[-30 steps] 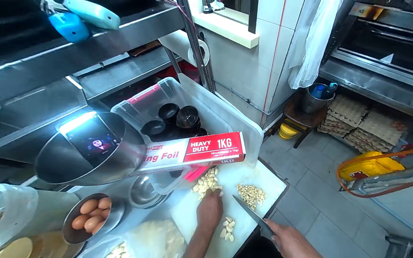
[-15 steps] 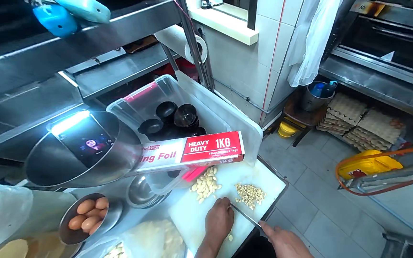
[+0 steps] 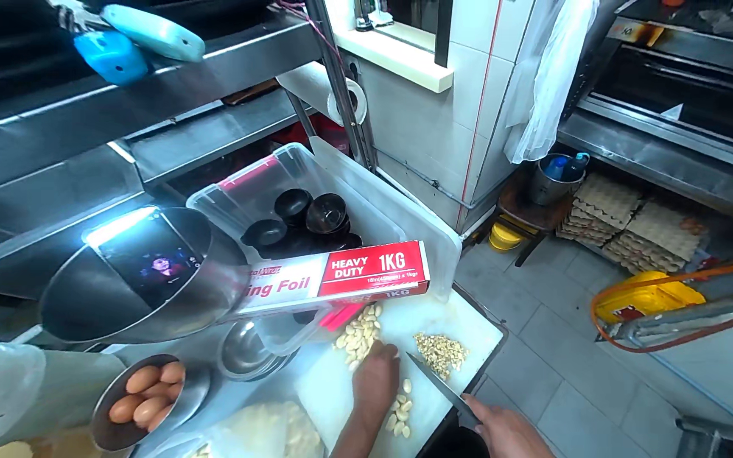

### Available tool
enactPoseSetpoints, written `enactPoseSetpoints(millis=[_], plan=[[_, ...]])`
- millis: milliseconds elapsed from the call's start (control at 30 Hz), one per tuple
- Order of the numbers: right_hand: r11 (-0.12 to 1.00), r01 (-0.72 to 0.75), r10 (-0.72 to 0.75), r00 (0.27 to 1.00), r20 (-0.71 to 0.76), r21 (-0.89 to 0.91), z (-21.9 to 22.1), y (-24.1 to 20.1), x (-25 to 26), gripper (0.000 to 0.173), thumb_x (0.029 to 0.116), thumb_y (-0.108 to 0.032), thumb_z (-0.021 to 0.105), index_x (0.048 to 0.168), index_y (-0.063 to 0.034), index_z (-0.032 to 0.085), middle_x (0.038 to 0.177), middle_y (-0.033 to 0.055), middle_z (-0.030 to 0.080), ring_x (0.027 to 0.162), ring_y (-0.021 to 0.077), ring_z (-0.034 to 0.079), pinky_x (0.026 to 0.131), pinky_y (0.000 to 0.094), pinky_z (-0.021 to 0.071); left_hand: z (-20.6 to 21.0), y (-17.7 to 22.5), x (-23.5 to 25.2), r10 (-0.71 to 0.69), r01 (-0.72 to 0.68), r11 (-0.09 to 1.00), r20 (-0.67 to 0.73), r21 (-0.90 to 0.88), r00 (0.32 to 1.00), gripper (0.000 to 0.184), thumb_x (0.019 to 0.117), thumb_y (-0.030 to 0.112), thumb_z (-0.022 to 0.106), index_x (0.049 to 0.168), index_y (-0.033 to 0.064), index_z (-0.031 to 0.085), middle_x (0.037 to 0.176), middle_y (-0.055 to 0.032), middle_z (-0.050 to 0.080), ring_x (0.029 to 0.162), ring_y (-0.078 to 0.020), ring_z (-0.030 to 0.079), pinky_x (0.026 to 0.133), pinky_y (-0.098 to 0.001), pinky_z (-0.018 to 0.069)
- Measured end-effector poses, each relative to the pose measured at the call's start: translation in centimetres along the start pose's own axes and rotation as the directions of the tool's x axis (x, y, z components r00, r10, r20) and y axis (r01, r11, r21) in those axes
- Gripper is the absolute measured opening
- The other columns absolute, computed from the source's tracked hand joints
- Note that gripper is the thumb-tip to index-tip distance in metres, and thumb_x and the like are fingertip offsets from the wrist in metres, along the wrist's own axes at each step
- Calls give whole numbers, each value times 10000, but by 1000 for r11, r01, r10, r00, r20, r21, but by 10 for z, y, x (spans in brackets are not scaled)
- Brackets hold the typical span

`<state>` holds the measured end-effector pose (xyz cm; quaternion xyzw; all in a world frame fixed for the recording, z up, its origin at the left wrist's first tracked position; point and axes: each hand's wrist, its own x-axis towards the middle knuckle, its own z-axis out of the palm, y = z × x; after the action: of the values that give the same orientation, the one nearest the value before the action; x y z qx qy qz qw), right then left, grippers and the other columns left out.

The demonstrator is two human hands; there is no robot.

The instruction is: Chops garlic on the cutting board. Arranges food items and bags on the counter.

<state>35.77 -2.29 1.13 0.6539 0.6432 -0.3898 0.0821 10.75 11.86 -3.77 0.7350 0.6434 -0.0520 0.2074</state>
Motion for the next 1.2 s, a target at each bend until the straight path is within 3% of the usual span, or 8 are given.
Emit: enactPoseSetpoints(millis=[300,467,567,633,800,900,1100,1200], plan=[[996,-2,3,1000,16,-85,-8,-12,-16,519,1068,-275,470,1581,-313,402,1043,164,723,921,380,727,762,581,594,21,-1,-22,122,-126,990,-64,-58,990,220,1002,378,604,1110,262,756,1092,49,724,958,-130,722,780,-384,626],[999,32,-30,998,47,-35,1,-7,7,520,1066,-273,487,1577,-300,393,1056,168,726,949,386,727,799,593,592,6,7,-25,50,-43,997,122,-62,991,291,956,331,571,1208,271,703,1189,5,685,1001,-186,714,790,-452,628],[999,38,-37,998,48,-11,0,-7,12,528,1061,-282,500,1579,-308,401,1074,156,739,978,373,730,832,586,589,-2,5,-30,-14,39,994,234,-104,972,278,862,332,616,1112,281,727,1196,11,647,1010,-180,690,772,-463,624],[999,32,-32,999,34,4,0,-6,9,527,1065,-286,501,1583,-294,403,1079,153,744,986,364,732,854,578,587,-5,-3,-30,-31,57,988,180,-141,983,232,883,346,611,1060,292,752,1172,40,670,1043,-149,682,806,-454,620],[1000,14,-14,999,28,21,7,-1,7,522,1064,-291,496,1579,-291,408,1084,147,747,986,357,734,859,576,587,-13,-17,-4,-10,22,997,-171,69,985,352,1004,216,519,1291,296,707,1174,-75,675,912,-241,726,706,-453,629],[1000,7,-7,1000,26,13,7,-3,7,516,1063,-297,493,1573,-301,410,1067,144,748,974,360,736,844,576,590,-10,-24,11,30,-11,990,-139,138,990,273,1024,216,516,1200,234,724,1206,-75,662,965,-252,720,743,-442,630],[1000,16,-16,1000,10,4,3,-3,0,519,1063,-290,493,1575,-292,407,1067,147,745,966,360,736,833,575,593,4,-17,-4,173,-174,984,-32,-34,984,249,1032,320,554,1116,219,765,1191,10,706,1054,-160,707,868,-402,619],[999,-7,8,1000,21,-32,-4,-11,-9,547,1066,-284,482,1602,-302,372,1075,161,734,961,371,731,814,577,594,10,-8,-12,159,-160,984,-17,-80,987,234,1018,349,583,1100,228,766,1154,40,727,1033,-131,714,867,-389,617]])
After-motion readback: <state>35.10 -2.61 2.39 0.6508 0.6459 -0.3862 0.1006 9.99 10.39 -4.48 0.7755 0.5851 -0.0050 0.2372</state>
